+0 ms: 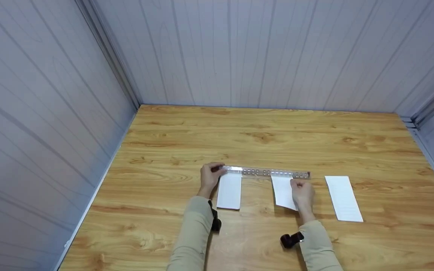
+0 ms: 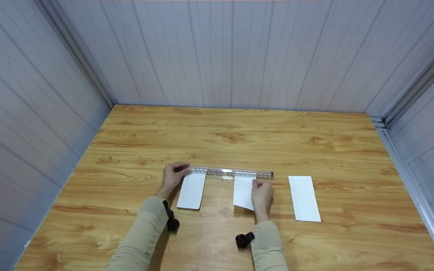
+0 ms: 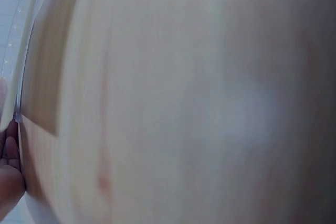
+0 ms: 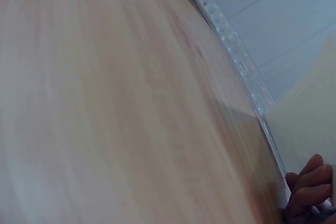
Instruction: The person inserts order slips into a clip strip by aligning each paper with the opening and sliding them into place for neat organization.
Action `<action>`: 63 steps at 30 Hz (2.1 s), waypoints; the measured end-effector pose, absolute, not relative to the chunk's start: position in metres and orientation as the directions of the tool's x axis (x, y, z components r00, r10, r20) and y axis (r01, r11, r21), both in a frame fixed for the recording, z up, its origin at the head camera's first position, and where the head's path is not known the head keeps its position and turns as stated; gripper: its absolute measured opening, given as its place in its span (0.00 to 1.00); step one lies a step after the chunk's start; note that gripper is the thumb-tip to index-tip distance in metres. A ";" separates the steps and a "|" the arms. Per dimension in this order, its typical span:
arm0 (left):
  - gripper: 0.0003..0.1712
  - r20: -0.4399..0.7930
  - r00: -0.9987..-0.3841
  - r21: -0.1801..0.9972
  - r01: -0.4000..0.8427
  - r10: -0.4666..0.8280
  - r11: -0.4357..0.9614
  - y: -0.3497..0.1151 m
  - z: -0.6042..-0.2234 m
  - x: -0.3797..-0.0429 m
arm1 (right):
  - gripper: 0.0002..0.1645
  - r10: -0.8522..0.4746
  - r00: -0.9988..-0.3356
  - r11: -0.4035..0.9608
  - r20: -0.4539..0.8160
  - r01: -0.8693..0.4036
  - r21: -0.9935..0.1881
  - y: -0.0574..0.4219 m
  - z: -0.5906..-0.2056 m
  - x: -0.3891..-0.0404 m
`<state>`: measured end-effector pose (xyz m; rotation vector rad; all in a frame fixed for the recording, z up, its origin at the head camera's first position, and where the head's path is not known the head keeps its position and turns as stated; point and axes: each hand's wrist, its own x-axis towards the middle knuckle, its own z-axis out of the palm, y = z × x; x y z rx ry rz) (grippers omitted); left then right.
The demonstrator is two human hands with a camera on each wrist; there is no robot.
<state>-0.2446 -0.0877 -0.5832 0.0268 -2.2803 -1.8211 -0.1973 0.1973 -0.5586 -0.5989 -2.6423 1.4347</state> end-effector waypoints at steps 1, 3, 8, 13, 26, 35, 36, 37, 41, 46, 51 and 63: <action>0.09 0.122 -0.978 0.966 0.079 -0.166 0.245 -0.085 -0.573 -0.240 | 0.16 0.370 -0.922 0.487 -0.117 0.300 -0.821 0.197 -0.559 -0.197; 0.09 0.117 -0.978 0.964 0.070 -0.172 0.257 -0.084 -0.572 -0.240 | 0.16 0.372 -0.922 0.487 -0.109 0.294 -0.822 0.196 -0.559 -0.197; 0.10 0.145 -0.975 0.960 0.097 -0.170 0.263 -0.084 -0.572 -0.240 | 0.15 0.391 -0.917 0.492 -0.082 0.283 -0.823 0.192 -0.559 -0.196; 0.10 0.155 -0.975 0.960 0.110 -0.161 0.257 -0.085 -0.573 -0.239 | 0.13 0.395 -0.917 0.490 -0.050 0.256 -0.833 0.189 -0.560 -0.196; 0.09 0.108 -0.979 0.970 0.066 -0.172 0.235 -0.084 -0.573 -0.241 | 0.15 0.382 -0.920 0.487 -0.089 0.282 -0.826 0.186 -0.559 -0.197; 0.09 0.137 -0.975 0.963 0.090 -0.172 0.256 -0.085 -0.573 -0.241 | 0.13 0.381 -0.922 0.478 -0.063 0.255 -0.841 0.178 -0.560 -0.197; 0.10 0.141 -0.975 0.961 0.094 -0.172 0.258 -0.085 -0.573 -0.241 | 0.13 0.381 -0.922 0.472 -0.063 0.253 -0.844 0.177 -0.560 -0.197; 0.10 0.146 -0.974 0.960 0.098 -0.171 0.262 -0.085 -0.574 -0.241 | 0.12 0.382 -0.922 0.469 -0.061 0.250 -0.847 0.177 -0.560 -0.197; 0.10 0.149 -0.974 0.959 0.102 -0.168 0.263 -0.085 -0.574 -0.240 | 0.12 0.378 -0.924 0.458 -0.063 0.246 -0.854 0.175 -0.561 -0.198; 0.10 0.141 -0.977 0.964 0.100 -0.159 0.245 -0.084 -0.574 -0.240 | 0.13 0.373 -0.925 0.469 -0.071 0.254 -0.846 0.173 -0.562 -0.198; 0.10 0.143 -0.976 0.964 0.100 -0.165 0.245 -0.084 -0.574 -0.239 | 0.15 0.367 -0.925 0.472 -0.094 0.272 -0.839 0.170 -0.561 -0.198; 0.10 0.127 -0.979 0.968 0.086 -0.161 0.237 -0.083 -0.575 -0.240 | 0.13 0.359 -0.932 0.463 -0.053 0.227 -0.857 0.163 -0.562 -0.197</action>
